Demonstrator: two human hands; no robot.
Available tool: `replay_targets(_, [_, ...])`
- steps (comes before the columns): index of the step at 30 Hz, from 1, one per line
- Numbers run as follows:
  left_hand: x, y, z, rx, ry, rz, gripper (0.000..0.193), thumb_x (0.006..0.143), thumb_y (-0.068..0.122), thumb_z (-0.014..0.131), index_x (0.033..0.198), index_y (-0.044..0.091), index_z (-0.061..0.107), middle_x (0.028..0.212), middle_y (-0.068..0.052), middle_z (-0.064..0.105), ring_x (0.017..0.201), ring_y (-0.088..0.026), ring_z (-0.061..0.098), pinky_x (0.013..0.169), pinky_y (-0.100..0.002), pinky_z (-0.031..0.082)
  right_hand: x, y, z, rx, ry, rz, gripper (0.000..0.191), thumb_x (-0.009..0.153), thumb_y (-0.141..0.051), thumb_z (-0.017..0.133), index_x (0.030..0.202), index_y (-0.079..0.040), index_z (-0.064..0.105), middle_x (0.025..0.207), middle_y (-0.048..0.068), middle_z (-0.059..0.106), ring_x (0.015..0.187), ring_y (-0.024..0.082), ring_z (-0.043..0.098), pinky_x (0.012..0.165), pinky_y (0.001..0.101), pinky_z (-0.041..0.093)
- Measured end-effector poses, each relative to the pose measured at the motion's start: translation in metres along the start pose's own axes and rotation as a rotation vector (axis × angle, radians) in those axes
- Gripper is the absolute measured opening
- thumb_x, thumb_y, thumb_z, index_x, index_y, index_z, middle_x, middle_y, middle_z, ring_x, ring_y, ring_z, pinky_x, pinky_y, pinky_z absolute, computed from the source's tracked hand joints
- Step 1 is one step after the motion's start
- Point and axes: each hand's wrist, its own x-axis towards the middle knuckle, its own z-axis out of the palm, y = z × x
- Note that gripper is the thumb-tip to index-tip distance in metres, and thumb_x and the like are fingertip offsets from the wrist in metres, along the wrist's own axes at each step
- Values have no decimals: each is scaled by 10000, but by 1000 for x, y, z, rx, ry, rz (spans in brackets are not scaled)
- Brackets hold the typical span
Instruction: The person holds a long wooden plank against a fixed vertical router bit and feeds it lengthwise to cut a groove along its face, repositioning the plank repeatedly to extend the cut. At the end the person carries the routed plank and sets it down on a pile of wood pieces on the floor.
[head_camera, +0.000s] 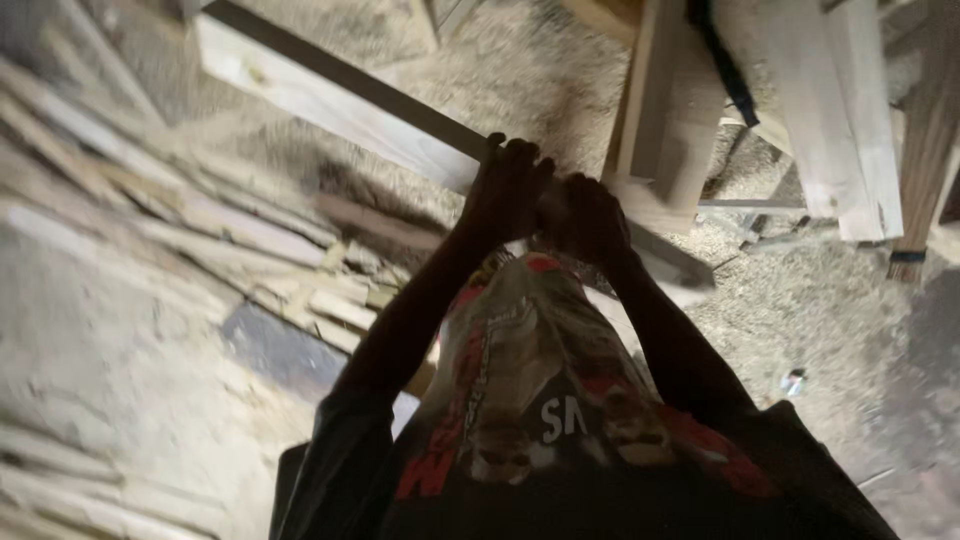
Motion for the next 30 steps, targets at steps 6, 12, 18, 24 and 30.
replay_targets(6, [54,-8,11,-427,572,-192,1011,888,625,717,1580,63,241,1562,-277,322,1442,-406,350,1177,-553,360,30,28,-30,287,35,510,849,606,-517,894,1158,47,581,945,202,692,857,365,718,744,438,595])
replay_targets(12, [148,-12,13,-1069,-139,-389,947,869,597,643,1583,116,247,1345,-212,614,1049,-311,720,817,-473,618,108,67,-57,55,44,493,684,730,-561,859,1180,-74,696,971,228,692,896,428,690,755,508,551])
replay_targets(18, [243,-41,8,-1427,-521,-544,867,952,693,452,1555,71,420,1320,-240,688,1045,-412,667,845,-540,528,196,86,-81,76,262,720,545,869,-470,798,1165,-35,657,1085,249,661,1067,453,626,932,544,511])
replay_targets(24, [308,-76,1,-1791,-627,-509,1032,865,760,505,1631,196,106,1670,-127,270,1492,-308,329,1121,-597,383,276,94,-94,144,253,967,529,927,-280,709,1284,35,479,1252,303,531,1196,481,528,982,608,455])
replay_targets(30, [379,-107,-8,-1509,-673,-488,987,864,737,455,1647,205,176,1599,-194,324,1432,-354,382,1073,-575,419,338,118,-128,14,460,839,423,854,-144,676,1236,-9,554,1129,254,557,1094,473,516,920,556,462])
